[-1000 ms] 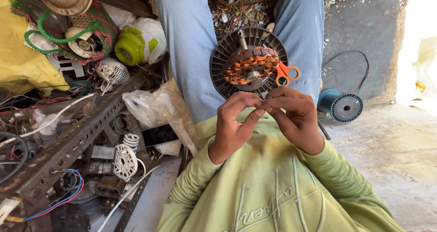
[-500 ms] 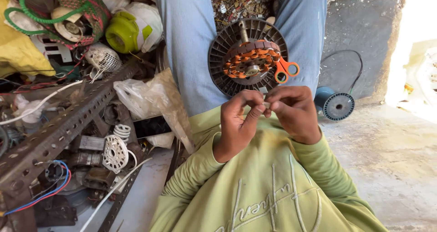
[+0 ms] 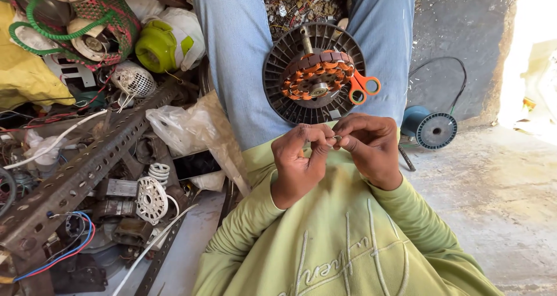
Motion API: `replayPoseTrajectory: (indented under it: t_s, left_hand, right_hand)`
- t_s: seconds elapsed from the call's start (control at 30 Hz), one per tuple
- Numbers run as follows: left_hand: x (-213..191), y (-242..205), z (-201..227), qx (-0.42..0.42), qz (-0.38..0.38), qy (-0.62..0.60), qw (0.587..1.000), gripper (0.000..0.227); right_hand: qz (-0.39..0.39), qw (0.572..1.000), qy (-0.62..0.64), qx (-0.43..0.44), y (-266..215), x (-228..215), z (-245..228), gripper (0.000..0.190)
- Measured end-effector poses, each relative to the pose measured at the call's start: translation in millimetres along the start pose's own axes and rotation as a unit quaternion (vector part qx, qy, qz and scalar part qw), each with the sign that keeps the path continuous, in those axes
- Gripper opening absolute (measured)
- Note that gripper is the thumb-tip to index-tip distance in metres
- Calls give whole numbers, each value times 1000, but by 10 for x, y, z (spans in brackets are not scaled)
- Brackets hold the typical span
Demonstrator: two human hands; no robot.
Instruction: The person sits on the floor and works on a motor stator, using a soldering iron to heat and adjust copper windings. They repeatedly cut and trim wires with orange-handled scissors and manipulate the windings by hand.
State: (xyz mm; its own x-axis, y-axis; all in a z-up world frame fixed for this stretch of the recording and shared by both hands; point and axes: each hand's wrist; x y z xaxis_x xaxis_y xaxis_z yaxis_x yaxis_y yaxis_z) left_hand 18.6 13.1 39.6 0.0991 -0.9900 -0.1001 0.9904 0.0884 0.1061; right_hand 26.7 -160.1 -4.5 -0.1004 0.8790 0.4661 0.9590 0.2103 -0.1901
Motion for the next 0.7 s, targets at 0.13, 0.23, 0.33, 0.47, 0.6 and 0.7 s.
replayPoseTrajectory:
  t_s: [0.13, 0.23, 0.33, 0.47, 0.6, 0.7]
  left_hand:
    - [-28, 16, -34, 23, -14, 11, 1000, 15]
    - [-26, 19, -93, 34, -24, -4, 999, 16]
    - [28, -6, -167, -25, -34, -114, 993, 15]
    - [76, 14, -240, -62, 20, -159, 985, 15]
    - [21, 131, -305, 6, 20, -31, 999, 19]
    - [-35, 249, -406, 75, 8, 22, 997, 20]
  right_hand:
    - [18, 999, -2, 38, -25, 31, -32, 12]
    - [8, 999, -15, 34, -34, 33, -12, 10]
    - [10, 1000, -23, 10, -32, 51, 20, 6]
    - [48, 999, -12, 5, 64, 73, 66, 8]
    - [27, 999, -15, 13, 172, 64, 44, 21]
    - [25, 1000, -3, 13, 285, 59, 18, 15]
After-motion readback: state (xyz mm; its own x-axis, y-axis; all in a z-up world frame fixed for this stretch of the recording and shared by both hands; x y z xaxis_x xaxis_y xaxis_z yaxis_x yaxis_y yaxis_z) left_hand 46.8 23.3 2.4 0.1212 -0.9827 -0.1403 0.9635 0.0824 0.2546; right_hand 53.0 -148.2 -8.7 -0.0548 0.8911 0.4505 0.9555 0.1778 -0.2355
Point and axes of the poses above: each hand's wrist, its own y-axis towards the middle knuckle, its own x-axis out of the palm, z = x × y, and after that the axes turned 2 degrees about z, right-handed
